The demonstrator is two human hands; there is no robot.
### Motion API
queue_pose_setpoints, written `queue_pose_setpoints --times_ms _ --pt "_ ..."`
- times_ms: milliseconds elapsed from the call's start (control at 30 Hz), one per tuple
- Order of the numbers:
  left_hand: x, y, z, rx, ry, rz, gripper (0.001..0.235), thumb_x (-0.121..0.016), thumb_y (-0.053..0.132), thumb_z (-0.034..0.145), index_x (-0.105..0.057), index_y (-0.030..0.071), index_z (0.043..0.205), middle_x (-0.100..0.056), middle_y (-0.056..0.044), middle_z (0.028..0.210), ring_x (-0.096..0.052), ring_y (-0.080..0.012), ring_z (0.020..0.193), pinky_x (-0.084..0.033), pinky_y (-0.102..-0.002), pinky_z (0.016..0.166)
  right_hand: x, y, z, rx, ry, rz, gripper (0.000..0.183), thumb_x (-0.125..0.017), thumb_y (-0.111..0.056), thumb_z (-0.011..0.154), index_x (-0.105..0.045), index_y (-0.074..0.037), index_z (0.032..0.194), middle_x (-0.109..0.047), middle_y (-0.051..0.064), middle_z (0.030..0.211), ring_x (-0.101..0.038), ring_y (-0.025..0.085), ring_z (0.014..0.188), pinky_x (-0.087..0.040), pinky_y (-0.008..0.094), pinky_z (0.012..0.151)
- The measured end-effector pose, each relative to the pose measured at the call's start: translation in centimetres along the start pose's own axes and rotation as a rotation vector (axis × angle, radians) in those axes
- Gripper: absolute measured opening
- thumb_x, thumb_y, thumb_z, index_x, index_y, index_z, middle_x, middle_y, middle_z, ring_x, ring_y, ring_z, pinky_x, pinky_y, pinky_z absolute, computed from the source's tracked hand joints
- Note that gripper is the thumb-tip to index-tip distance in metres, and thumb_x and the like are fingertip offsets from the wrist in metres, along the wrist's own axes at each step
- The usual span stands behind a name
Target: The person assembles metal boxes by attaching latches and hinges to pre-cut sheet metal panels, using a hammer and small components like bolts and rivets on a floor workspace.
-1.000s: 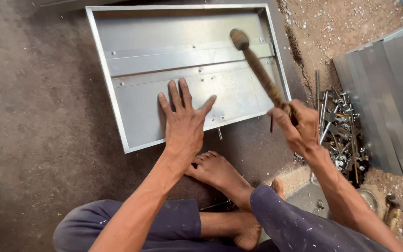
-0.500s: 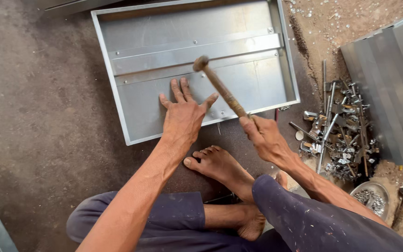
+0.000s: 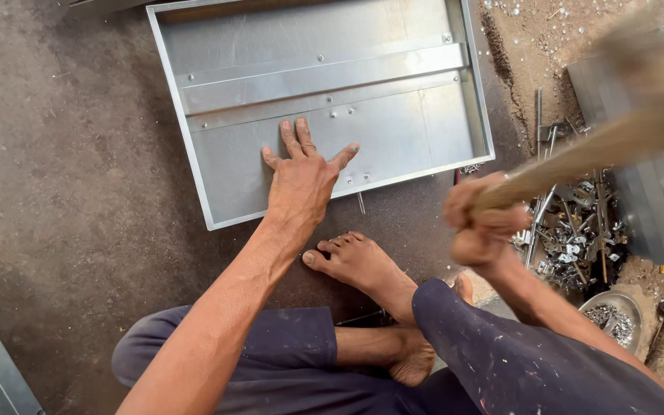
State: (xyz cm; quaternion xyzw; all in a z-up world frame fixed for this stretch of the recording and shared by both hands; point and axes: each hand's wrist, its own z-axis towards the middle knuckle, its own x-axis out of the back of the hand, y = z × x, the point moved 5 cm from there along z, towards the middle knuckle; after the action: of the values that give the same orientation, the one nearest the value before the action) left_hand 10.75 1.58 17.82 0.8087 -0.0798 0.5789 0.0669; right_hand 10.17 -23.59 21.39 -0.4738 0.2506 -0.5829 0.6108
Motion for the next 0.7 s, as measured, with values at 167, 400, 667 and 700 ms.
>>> queue_pose_setpoints --times_ms 167,400,667,700 --pt "1.8 0.0 -0.6 0.011 -0.078 -0.022 0.097 -0.078 0.014 0.082 -0.025 0.046 0.156 -0.022 -0.036 0.157 -0.025 -0.0575 0.143 -0.045 -0.07 0.099 -2.0 1.2 -3.7 -0.767 -0.21 -0.188 0.035 -0.043 -0.037 0.104 -0.058 -0.014 0.083 -0.05 -0.001 0.06 -0.045 0.006 0.049 -0.039 0.023 0.039" --pt "0.5 0.4 0.0 -0.006 -0.04 -0.066 0.101 -0.079 0.01 0.081 -0.024 0.048 0.157 -0.018 -0.037 0.156 -0.021 -0.0579 0.143 -0.04 -0.073 0.101 -1.7 2.4 -2.2 -0.555 -0.328 -0.323 0.049 -0.044 -0.044 0.109 -0.052 -0.006 0.078 -0.045 0.002 0.062 -0.041 0.012 0.052 -0.037 0.03 0.045" --pt "5.6 -0.8 -3.3 -0.008 0.195 -0.127 0.071 -0.078 0.006 0.068 -0.057 0.022 0.134 -0.062 -0.013 0.129 -0.063 -0.032 0.114 -0.055 -0.059 0.089 6.3 1.8 -13.9 -0.668 -0.323 -0.39 0.035 -0.056 -0.036 0.095 -0.057 -0.004 0.08 -0.054 0.01 0.054 -0.052 0.024 0.045 -0.04 0.042 0.045" --pt "6.4 -0.7 -3.3 -0.04 0.138 -0.181 0.054 -0.075 0.004 0.077 -0.06 0.017 0.127 -0.066 -0.012 0.117 -0.067 -0.0303 0.107 -0.058 -0.052 0.084 7.5 2.2 -15.2 -0.721 -0.361 -0.46 0.036 -0.059 -0.037 0.094 -0.058 -0.004 0.079 -0.055 0.011 0.054 -0.053 0.025 0.045 -0.041 0.043 0.046"
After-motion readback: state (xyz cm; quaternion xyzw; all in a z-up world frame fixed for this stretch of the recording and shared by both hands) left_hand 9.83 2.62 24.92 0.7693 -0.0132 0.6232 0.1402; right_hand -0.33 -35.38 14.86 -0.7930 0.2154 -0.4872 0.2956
